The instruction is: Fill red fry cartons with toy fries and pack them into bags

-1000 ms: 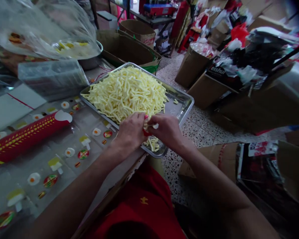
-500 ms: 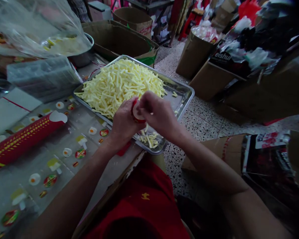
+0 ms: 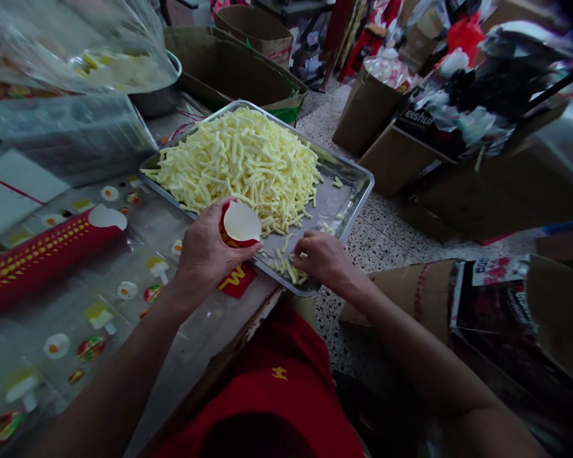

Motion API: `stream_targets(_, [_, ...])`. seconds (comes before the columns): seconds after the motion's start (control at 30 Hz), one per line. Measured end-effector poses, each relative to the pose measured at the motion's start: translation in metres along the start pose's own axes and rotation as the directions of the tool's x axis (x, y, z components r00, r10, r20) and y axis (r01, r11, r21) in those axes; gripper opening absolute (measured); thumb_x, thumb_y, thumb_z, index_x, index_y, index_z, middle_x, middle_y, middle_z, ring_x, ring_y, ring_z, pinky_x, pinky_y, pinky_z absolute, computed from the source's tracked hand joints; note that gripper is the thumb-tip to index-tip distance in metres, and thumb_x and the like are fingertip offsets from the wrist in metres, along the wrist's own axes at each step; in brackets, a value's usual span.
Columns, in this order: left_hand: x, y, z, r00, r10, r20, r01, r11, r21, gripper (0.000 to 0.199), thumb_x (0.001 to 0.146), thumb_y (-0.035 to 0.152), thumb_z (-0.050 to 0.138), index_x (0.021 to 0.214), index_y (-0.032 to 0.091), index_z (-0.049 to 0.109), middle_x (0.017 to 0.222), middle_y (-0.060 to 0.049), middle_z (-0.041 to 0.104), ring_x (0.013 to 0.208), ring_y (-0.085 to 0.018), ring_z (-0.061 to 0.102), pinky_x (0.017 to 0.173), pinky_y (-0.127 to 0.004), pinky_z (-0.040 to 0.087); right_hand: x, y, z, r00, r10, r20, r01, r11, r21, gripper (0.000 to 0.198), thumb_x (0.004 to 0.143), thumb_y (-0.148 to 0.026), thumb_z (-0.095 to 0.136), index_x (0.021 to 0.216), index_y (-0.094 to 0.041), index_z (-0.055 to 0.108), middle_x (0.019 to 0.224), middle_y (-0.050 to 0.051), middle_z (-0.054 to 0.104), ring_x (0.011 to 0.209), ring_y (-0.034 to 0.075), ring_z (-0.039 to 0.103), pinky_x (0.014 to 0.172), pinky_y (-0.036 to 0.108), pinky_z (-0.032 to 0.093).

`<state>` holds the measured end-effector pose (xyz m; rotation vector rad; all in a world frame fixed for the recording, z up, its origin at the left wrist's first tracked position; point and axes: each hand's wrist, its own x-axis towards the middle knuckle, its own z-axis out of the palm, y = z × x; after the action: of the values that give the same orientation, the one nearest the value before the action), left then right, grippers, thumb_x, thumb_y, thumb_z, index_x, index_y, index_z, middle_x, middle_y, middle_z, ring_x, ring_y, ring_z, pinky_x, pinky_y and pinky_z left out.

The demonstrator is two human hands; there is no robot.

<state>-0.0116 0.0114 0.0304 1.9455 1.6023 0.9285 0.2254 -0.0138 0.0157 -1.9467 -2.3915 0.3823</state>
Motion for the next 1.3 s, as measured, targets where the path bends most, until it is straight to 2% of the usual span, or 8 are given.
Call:
stream_targets(0.13, [-0.001,-0.003,-0.008,0.998,-0.056,-0.009,0.056,0.998,0.029,0.080,0.060,0.041,0.087,0.131,0.023,0.055,0.125,-0.006,0.068,0.109,-0.027,0.066,0.101,-0.039,0.051,-0.003,-0.010,-0.010,0.993,0.108,0.047,-0.113,0.988,0.105,0.011,0.079,-0.025,0.068,0.084,-0.020,0.077,0.081,0.004,0.073,0.072,0.015,0.062,0.064,0.027,0.039])
stream_targets(0.37, [-0.001,0.002,-0.016,0.998,-0.034,0.061,0.030,0.998,0.061,0.078,0.062,0.042,0.086,0.131,0.021,0.057,0.123,-0.006,0.068,0.110,-0.027,0.066,0.101,-0.037,0.050,-0.005,-0.031,0.004,0.967,0.189,0.172,-0.173,0.979,-0.104,0.017,0.078,-0.029,0.070,0.088,-0.020,0.079,0.090,0.010,0.076,0.081,0.023,0.066,0.063,0.030,0.039])
stream_targets(0.53, [0.000,-0.006,-0.032,0.996,-0.056,0.068,0.052,0.997,0.064,0.083,0.058,0.046,0.088,0.132,0.022,0.058,0.121,-0.006,0.070,0.106,-0.028,0.067,0.099,-0.039,0.051,0.015,-0.004,0.000,0.952,0.157,0.264,-0.231,0.933,0.277,0.010,0.068,-0.027,0.076,0.075,-0.020,0.077,0.069,0.001,0.071,0.062,0.013,0.059,0.056,0.026,0.037])
stream_targets(0.67, [-0.002,-0.003,-0.025,0.992,-0.044,0.115,0.036,0.997,0.068,0.082,0.061,0.047,0.086,0.133,0.022,0.057,0.122,-0.007,0.070,0.108,-0.029,0.067,0.096,-0.039,0.053,0.032,0.022,-0.026,0.937,0.059,0.344,-0.273,0.738,0.618,0.013,0.069,-0.029,0.077,0.073,-0.016,0.074,0.065,0.000,0.069,0.056,0.009,0.055,0.053,0.022,0.038])
stream_targets(0.83, [0.005,0.024,0.002,0.938,0.099,0.332,-0.156,0.976,0.151,0.080,0.065,0.042,0.084,0.136,0.021,0.055,0.133,-0.012,0.065,0.119,-0.033,0.063,0.100,-0.042,0.051,0.046,0.035,-0.058,0.977,0.038,0.210,-0.181,0.669,0.721,0.019,0.069,-0.033,0.079,0.075,-0.016,0.073,0.063,0.001,0.067,0.056,0.009,0.056,0.051,0.022,0.037])
stream_targets(1.03, [0.014,0.021,0.007,0.939,0.065,0.338,-0.148,0.962,0.228,0.079,0.067,0.046,0.083,0.137,0.022,0.054,0.130,-0.012,0.066,0.116,-0.034,0.065,0.097,-0.043,0.052,0.036,0.039,-0.067,0.970,-0.166,0.180,0.116,0.960,0.256,0.007,0.071,-0.021,0.072,0.077,-0.018,0.076,0.066,-0.001,0.067,0.059,0.009,0.053,0.057,0.025,0.035])
stream_targets(1.17, [0.009,0.007,0.002,0.945,0.041,0.323,-0.121,0.965,0.231,0.077,0.066,0.050,0.083,0.132,0.023,0.057,0.126,-0.011,0.069,0.113,-0.035,0.065,0.093,-0.044,0.053,0.031,0.027,-0.068,0.898,-0.110,0.425,0.162,0.983,-0.089,0.015,0.070,-0.016,0.072,0.083,-0.019,0.079,0.077,0.004,0.074,0.066,0.014,0.060,0.059,0.027,0.035])
stream_targets(1.3, [0.003,0.006,0.000,0.957,0.079,0.278,-0.137,0.971,0.197,0.077,0.065,0.051,0.085,0.131,0.023,0.057,0.127,-0.011,0.069,0.113,-0.033,0.066,0.095,-0.043,0.053,0.028,0.018,-0.051,0.900,-0.025,0.436,0.156,0.950,-0.269,0.014,0.069,-0.016,0.076,0.082,-0.018,0.078,0.082,0.009,0.075,0.073,0.020,0.062,0.059,0.029,0.034])
